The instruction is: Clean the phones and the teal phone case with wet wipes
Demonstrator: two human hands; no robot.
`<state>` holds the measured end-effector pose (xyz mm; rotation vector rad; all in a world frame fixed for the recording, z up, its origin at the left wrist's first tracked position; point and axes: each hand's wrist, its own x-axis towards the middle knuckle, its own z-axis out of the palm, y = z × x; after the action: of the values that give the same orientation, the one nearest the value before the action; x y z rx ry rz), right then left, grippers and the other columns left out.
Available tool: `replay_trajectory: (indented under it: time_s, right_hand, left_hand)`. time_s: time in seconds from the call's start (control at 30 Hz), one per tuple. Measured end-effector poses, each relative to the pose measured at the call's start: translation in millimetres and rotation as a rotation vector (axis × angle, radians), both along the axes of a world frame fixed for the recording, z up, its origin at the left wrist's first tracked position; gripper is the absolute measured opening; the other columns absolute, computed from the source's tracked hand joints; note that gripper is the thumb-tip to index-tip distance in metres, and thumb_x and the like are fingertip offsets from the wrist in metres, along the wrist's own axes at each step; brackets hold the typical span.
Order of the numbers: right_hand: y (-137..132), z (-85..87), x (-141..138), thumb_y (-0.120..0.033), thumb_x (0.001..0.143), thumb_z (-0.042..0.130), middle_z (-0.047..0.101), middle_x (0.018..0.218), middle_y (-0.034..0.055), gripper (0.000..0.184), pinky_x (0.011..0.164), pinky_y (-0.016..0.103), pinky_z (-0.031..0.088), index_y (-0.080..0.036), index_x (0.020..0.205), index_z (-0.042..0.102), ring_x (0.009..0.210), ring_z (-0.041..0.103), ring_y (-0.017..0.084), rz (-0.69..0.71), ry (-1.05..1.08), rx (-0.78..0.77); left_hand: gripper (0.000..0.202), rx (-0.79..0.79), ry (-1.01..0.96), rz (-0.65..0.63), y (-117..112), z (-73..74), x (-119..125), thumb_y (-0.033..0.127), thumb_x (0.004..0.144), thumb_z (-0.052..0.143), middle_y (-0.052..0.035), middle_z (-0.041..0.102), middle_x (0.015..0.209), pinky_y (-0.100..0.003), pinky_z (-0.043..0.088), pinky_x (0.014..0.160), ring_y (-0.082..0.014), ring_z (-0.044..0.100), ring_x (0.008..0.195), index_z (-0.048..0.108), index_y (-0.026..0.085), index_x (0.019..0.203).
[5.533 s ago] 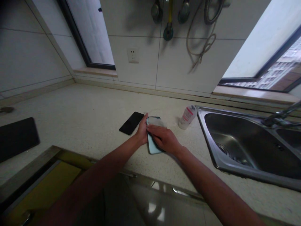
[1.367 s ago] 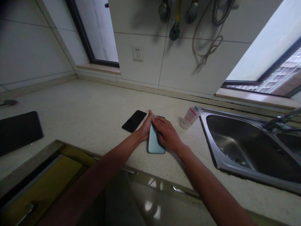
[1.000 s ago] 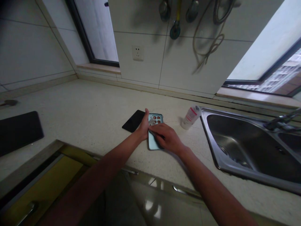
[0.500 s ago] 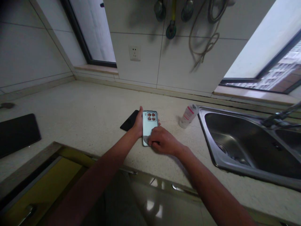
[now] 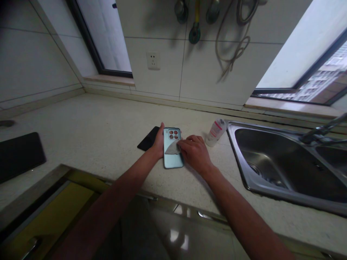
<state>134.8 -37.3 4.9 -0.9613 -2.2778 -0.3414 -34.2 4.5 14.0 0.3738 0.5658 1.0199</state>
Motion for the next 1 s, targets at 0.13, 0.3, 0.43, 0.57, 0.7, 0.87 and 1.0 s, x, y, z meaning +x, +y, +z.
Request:
replay_trajectory:
  time_s: [0.13, 0.3, 0.43, 0.57, 0.7, 0.87, 1.0]
  right_hand:
    - [-1, -1.6, -3, -0.020, 0.094, 0.058, 0.075, 0.112, 0.0078, 0.023, 0.082, 0.042, 0.042, -0.019, 0.112, 0.073, 0.095, 0.058, 0.027, 0.001, 0.005, -0.019]
    - [-4, -0.4, -6, -0.031, 0.097, 0.057, 0.068, 0.127, 0.0122, 0.031, 0.092, 0.046, 0.042, -0.017, 0.124, 0.068, 0.111, 0.056, 0.031, 0.017, 0.016, -0.070]
    - [-7, 2.5, -7, -0.038, 0.098, 0.057, 0.068, 0.104, 0.0134, 0.032, 0.081, 0.038, 0.045, -0.016, 0.118, 0.068, 0.094, 0.058, 0.025, 0.089, 0.062, -0.128]
    - [-12, 2.8, -13, -0.034, 0.101, 0.052, 0.067, 0.088, 0.0082, 0.025, 0.074, 0.031, 0.043, -0.017, 0.095, 0.070, 0.081, 0.058, 0.019, 0.259, -0.043, -0.265]
    - [-10, 0.7, -15, -0.032, 0.101, 0.053, 0.068, 0.089, 0.0092, 0.026, 0.077, 0.033, 0.039, -0.017, 0.090, 0.070, 0.084, 0.056, 0.020, 0.150, -0.076, -0.176]
    - [-3, -3.5, -7, -0.028, 0.099, 0.058, 0.072, 0.094, 0.0088, 0.020, 0.077, 0.035, 0.037, -0.018, 0.093, 0.074, 0.088, 0.056, 0.022, 0.022, -0.021, -0.049]
    - [3, -6.2, -6, -0.026, 0.098, 0.060, 0.075, 0.092, 0.0070, 0.018, 0.073, 0.034, 0.039, -0.020, 0.094, 0.077, 0.083, 0.056, 0.022, -0.005, 0.028, 0.012]
  left_hand:
    - [0.069, -0.007, -0.005, -0.015, 2, -3.0, 2, 0.072, 0.095, 0.033, -0.0085, 0.063, 0.063, -0.033, 0.051, 0.063, -0.0200, 0.062, 0.057, 0.068, 0.013, 0.088]
    - [0.065, 0.001, -0.033, 0.004, 6, -6.7, 2, 0.071, 0.095, 0.036, -0.0029, 0.054, 0.053, -0.027, 0.046, 0.055, -0.0140, 0.052, 0.046, 0.059, 0.016, 0.069]
    - [0.068, -0.011, -0.001, -0.009, 4, -6.5, 1, 0.073, 0.094, 0.034, -0.0085, 0.063, 0.064, -0.032, 0.051, 0.063, -0.0199, 0.063, 0.059, 0.065, 0.014, 0.080]
    - [0.074, -0.048, 0.038, -0.025, 2, -3.6, 0, 0.073, 0.095, 0.029, -0.0139, 0.068, 0.071, -0.036, 0.055, 0.068, -0.0261, 0.069, 0.073, 0.068, 0.011, 0.092]
    - [0.074, -0.037, 0.046, 0.003, 1, -0.1, 1, 0.071, 0.097, 0.026, -0.0151, 0.070, 0.073, -0.035, 0.055, 0.068, -0.0259, 0.070, 0.074, 0.069, 0.010, 0.094]
    - [0.077, -0.017, 0.052, -0.027, 1, -0.7, 1, 0.072, 0.096, 0.024, -0.0136, 0.069, 0.071, -0.032, 0.053, 0.064, -0.0226, 0.068, 0.067, 0.069, 0.011, 0.088]
    - [0.076, 0.030, 0.060, -0.061, 2, -5.2, 2, 0.073, 0.096, 0.024, -0.0110, 0.065, 0.064, -0.030, 0.049, 0.057, -0.0188, 0.062, 0.055, 0.067, 0.013, 0.077]
